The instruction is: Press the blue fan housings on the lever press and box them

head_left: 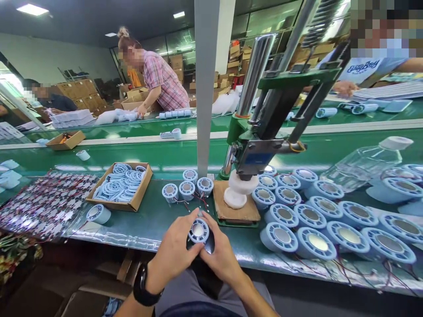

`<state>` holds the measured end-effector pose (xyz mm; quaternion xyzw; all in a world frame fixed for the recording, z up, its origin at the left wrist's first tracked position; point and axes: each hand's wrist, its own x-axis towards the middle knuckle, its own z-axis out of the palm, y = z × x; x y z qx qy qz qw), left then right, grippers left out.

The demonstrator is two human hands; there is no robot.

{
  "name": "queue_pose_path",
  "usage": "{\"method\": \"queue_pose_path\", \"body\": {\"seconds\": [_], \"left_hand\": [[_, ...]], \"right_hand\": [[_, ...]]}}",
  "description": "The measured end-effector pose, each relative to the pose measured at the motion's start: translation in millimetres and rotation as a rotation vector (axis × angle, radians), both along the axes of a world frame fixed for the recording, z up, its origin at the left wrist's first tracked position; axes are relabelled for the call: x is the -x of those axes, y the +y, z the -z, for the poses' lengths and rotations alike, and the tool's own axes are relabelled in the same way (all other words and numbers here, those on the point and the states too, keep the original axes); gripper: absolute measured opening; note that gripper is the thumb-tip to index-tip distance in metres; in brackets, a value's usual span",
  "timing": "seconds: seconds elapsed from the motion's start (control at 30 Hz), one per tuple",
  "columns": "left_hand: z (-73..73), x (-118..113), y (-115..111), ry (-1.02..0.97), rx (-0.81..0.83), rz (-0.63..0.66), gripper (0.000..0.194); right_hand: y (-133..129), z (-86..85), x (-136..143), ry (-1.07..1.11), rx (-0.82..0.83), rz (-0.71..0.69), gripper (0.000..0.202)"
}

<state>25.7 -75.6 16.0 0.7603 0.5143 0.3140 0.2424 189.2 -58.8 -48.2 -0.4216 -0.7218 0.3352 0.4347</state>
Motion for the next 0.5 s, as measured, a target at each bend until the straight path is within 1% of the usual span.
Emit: {"method": "queue_pose_path", "body": {"seconds": [0.2, 0.3, 0.4, 0.43, 0.47, 0.5], "left_hand": [[-1.2, 0, 3, -0.014, 0.058, -0.006, 0.078], [3.2, -1, 2, -0.062, 0.068, -0.022, 0.075], [15.4, -2, 2, -0.144, 0.097, -0.027, 0.071], [20.7, -2, 1, -0.174, 0.112, -0.020, 0.068], [25.9, -3, 1, -0.201, 0.131, -0.010, 0.065], [30.6, -3, 0, -0.225, 0.153, -0.005, 0.062]], "right_hand": [[1, -3.3, 1, 0.057, 0.033, -0.043, 0.086], [3, -4.4, -1, 0.003, 0.014, -0.097, 0.079], [4, -7.5, -8, -0.132, -0.008, -0.178, 0.068], [4, -12.8, -12, -0.199, -0.010, -0.205, 0.068], [4, -22.5, -18, -0.273, -0.021, -0.228, 0.069], [3, -37.7, -26, -0.340, -0.059, -0.238, 0.069]]}}
